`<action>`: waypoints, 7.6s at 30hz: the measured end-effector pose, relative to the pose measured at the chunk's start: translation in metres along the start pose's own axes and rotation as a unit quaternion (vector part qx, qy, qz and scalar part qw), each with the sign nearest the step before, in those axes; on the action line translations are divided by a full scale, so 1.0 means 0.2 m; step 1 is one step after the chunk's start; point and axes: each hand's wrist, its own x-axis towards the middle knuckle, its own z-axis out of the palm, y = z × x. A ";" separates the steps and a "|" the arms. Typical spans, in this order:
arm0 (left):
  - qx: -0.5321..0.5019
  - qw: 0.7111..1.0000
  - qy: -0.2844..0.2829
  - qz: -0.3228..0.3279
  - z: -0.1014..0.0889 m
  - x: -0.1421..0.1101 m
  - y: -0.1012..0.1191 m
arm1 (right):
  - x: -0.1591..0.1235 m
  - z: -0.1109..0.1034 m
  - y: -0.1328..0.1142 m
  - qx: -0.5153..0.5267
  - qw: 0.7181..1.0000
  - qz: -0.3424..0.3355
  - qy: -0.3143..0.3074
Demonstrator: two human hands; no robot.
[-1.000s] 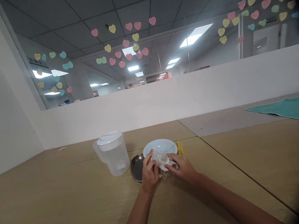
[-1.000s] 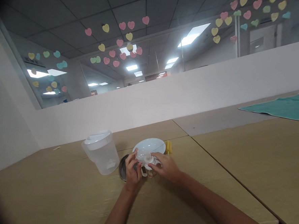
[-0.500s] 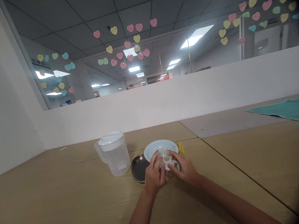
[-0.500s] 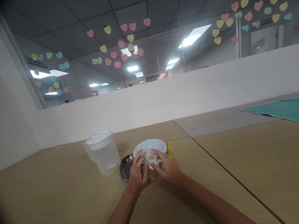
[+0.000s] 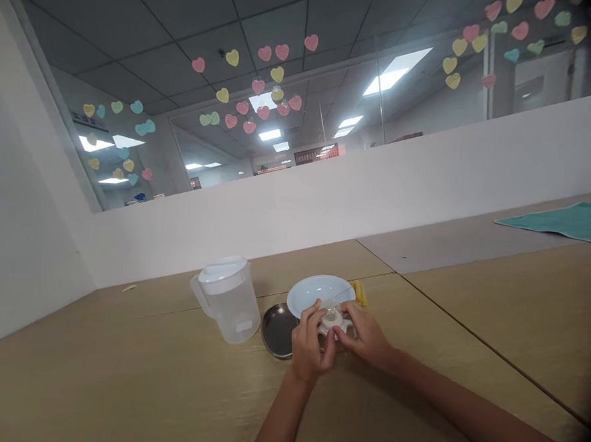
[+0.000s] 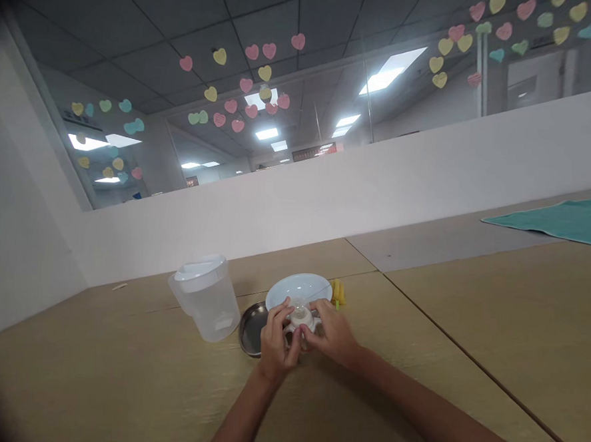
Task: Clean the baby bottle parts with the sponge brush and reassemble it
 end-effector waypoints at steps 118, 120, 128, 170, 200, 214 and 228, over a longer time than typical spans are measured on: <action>-0.020 0.962 -0.174 -0.210 0.00 0.05 0.02 | 0.02 0.01 0.13 0.021 0.997 0.050 -0.063; -0.022 0.961 -0.176 -0.212 0.00 0.05 0.02 | 0.02 0.02 0.12 0.025 0.996 0.050 -0.069; -0.031 0.968 -0.169 -0.181 0.01 0.03 0.00 | 0.02 0.02 0.11 0.026 0.996 0.049 -0.067; -0.045 0.965 -0.151 -0.210 0.00 0.05 0.02 | 0.02 0.01 0.12 0.032 0.988 0.052 -0.139; 0.007 0.968 -0.166 -0.186 0.00 0.03 0.00 | 0.02 0.00 0.11 -0.011 0.990 0.029 -0.136; -0.022 0.959 -0.164 -0.231 0.00 0.04 0.00 | 0.02 0.00 0.11 -0.017 0.992 0.019 -0.122; -0.045 0.961 -0.157 -0.224 -0.02 0.06 0.02 | 0.01 0.01 0.11 -0.017 0.993 0.017 -0.118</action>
